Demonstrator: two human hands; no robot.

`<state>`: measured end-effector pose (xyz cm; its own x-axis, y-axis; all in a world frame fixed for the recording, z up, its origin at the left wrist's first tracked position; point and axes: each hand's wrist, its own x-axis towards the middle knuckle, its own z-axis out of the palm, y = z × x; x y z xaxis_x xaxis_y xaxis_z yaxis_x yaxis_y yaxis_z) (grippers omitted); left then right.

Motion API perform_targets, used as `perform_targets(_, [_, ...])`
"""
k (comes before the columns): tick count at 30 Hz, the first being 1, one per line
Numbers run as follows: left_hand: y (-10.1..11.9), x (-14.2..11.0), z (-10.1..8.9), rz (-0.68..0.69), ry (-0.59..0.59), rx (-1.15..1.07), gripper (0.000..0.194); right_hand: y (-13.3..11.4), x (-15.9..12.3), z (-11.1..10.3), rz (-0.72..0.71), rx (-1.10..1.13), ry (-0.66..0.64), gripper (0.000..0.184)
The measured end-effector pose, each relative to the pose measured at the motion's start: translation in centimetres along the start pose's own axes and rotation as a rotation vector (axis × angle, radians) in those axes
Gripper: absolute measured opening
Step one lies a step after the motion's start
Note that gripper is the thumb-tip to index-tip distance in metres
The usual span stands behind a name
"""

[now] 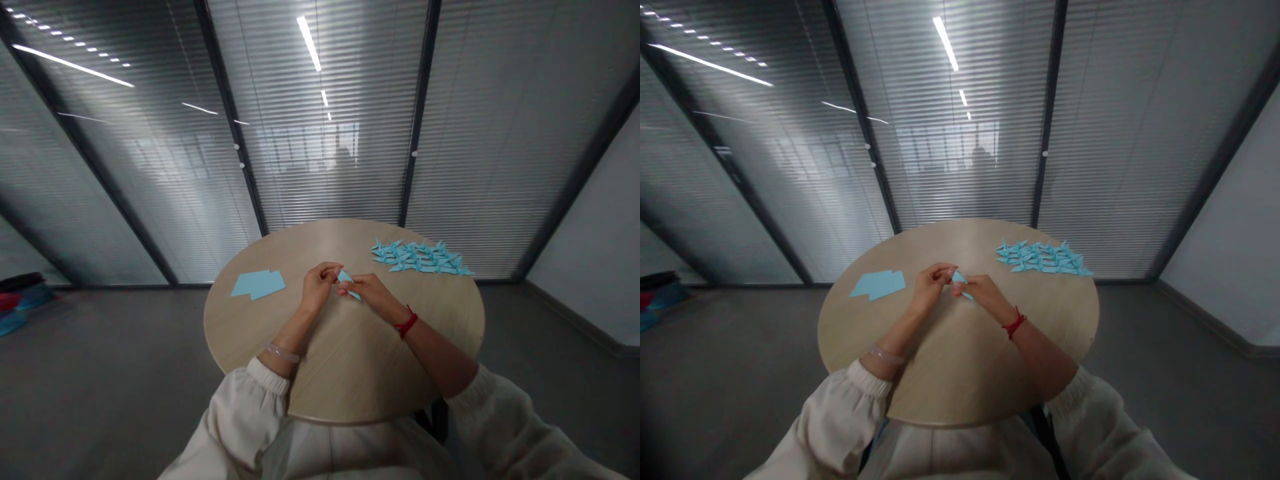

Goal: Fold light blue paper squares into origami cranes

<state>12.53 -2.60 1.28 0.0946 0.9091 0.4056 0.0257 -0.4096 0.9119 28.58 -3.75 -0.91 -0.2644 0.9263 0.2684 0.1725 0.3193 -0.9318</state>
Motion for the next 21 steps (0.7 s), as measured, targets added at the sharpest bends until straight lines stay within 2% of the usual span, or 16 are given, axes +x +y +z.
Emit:
perform_targets(5, [0.02, 0.11, -0.10, -0.001, -0.003, 0.029, 0.023, 0.33, 0.10, -0.05, 0.011, 0.161, -0.068, 0.049])
perform_targets(10, [0.50, -0.24, 0.31, -0.039, -0.066, -0.048, 0.035, 0.33, 0.00, -0.40, -0.059, 0.038, 0.012, 0.044])
perform_targets(13, [0.77, -0.49, 0.43, -0.071, -0.079, -0.052, 0.043, 0.34, -0.05, -0.43, -0.098, -0.019, -0.007, 0.043])
perform_targets(17, [0.68, -0.44, 0.27, -0.111, -0.052, -0.086, 0.040, 0.40, -0.06, -0.07, -0.093, -0.009, -0.056, 0.044])
perform_targets(21, [0.52, -0.15, 0.12, -0.107, 0.010, -0.090, 0.038, 0.22, -0.01, 0.08, -0.108, -0.029, -0.033, 0.042])
